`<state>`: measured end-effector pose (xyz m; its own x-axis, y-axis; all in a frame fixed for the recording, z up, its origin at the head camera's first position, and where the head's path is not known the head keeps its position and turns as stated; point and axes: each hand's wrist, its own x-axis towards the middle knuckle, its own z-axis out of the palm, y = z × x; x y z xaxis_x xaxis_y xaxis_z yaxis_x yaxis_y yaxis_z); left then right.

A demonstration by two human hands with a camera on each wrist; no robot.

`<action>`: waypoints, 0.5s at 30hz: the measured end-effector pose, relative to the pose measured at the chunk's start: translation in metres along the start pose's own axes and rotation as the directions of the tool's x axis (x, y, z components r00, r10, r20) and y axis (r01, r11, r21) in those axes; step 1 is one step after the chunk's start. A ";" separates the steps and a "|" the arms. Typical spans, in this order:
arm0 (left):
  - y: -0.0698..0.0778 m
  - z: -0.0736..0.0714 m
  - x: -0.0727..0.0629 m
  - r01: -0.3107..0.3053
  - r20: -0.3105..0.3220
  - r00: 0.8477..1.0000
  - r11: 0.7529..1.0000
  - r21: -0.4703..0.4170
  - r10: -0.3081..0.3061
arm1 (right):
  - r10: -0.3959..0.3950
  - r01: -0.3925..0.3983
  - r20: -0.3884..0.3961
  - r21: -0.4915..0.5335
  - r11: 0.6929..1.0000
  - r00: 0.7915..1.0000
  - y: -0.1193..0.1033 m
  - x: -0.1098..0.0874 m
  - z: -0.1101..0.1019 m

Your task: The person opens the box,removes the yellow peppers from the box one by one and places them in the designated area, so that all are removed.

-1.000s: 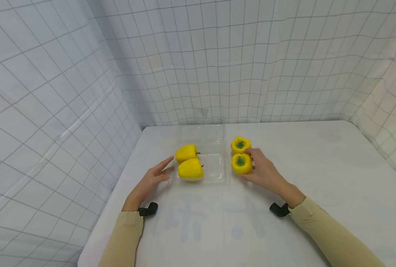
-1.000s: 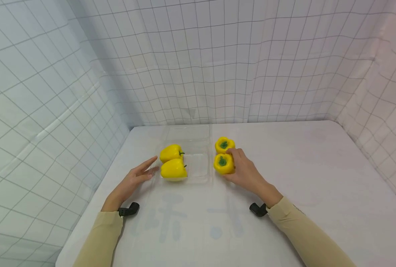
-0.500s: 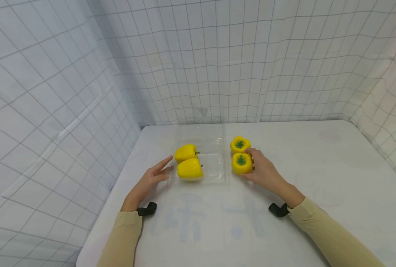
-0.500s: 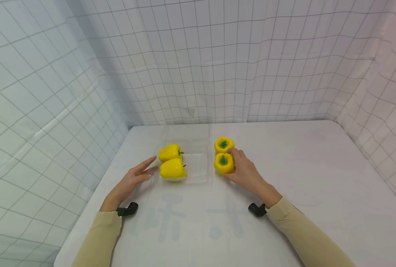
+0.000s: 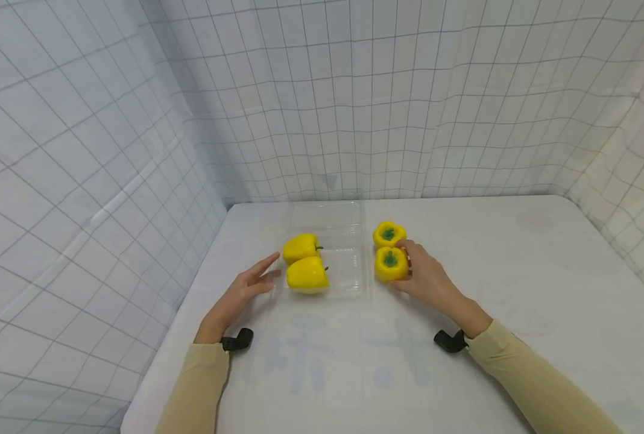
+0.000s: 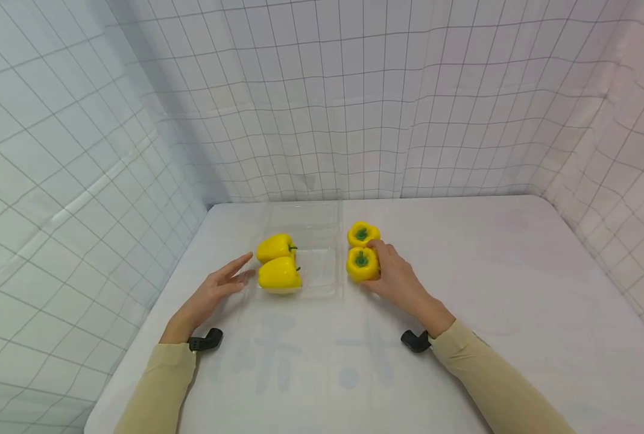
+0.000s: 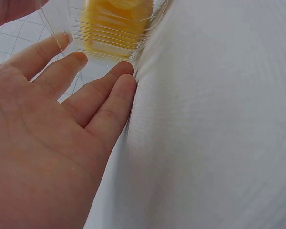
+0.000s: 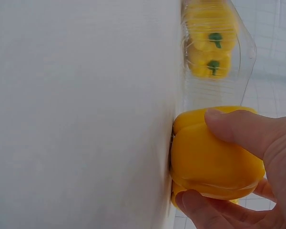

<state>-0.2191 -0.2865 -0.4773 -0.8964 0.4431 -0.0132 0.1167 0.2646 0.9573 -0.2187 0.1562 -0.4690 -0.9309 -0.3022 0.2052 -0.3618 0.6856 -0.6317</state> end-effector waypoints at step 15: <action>0.000 0.000 0.001 -0.007 0.011 1.000 1.000 -0.015 0.007 | 0.027 -0.026 0.019 -0.031 0.999 0.999 -0.003 0.000 0.000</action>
<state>-0.2203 -0.2865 -0.4775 -0.8907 0.4546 -0.0094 0.1166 0.2484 0.9616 -0.2178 0.1545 -0.4670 -0.9392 -0.2957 0.1742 -0.3385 0.7137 -0.6132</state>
